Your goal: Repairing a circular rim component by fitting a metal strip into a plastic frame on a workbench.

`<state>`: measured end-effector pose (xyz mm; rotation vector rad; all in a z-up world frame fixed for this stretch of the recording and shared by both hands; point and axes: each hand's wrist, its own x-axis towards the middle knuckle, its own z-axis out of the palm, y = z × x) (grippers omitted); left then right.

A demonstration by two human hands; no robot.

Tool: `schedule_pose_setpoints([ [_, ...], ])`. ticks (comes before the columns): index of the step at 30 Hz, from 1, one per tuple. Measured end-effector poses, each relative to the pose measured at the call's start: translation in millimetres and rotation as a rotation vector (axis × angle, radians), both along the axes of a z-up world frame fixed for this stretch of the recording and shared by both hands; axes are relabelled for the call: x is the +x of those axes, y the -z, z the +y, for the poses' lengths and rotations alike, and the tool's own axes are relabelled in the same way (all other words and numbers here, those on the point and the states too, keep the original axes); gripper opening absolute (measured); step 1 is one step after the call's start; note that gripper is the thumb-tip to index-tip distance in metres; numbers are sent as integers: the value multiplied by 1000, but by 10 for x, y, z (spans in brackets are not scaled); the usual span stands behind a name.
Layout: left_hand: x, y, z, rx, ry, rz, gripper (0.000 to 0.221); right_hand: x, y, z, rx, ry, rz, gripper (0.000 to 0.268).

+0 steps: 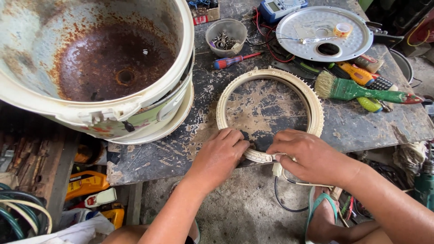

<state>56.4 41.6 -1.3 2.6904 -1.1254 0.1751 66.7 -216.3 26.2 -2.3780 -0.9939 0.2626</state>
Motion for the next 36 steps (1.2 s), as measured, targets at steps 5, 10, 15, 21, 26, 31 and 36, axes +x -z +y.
schedule_pose_setpoints([
  [5,59,-433,124,79,-127,181,44,-55,34,214,40,44,-31,22],
  [10,175,-368,290,2,-295,231,53,77,239,331,201,102,-1,13],
  [15,294,-279,355,-276,-469,442,34,199,146,501,303,304,215,9],
  [21,587,-32,361,-645,-654,578,42,255,147,793,240,456,360,15],
  [26,681,26,301,-626,-733,653,43,334,199,913,183,506,361,15],
  [31,744,14,290,-573,-746,703,42,419,308,950,98,553,375,17],
  [36,766,109,336,-666,-698,789,43,435,400,960,167,593,407,17],
])
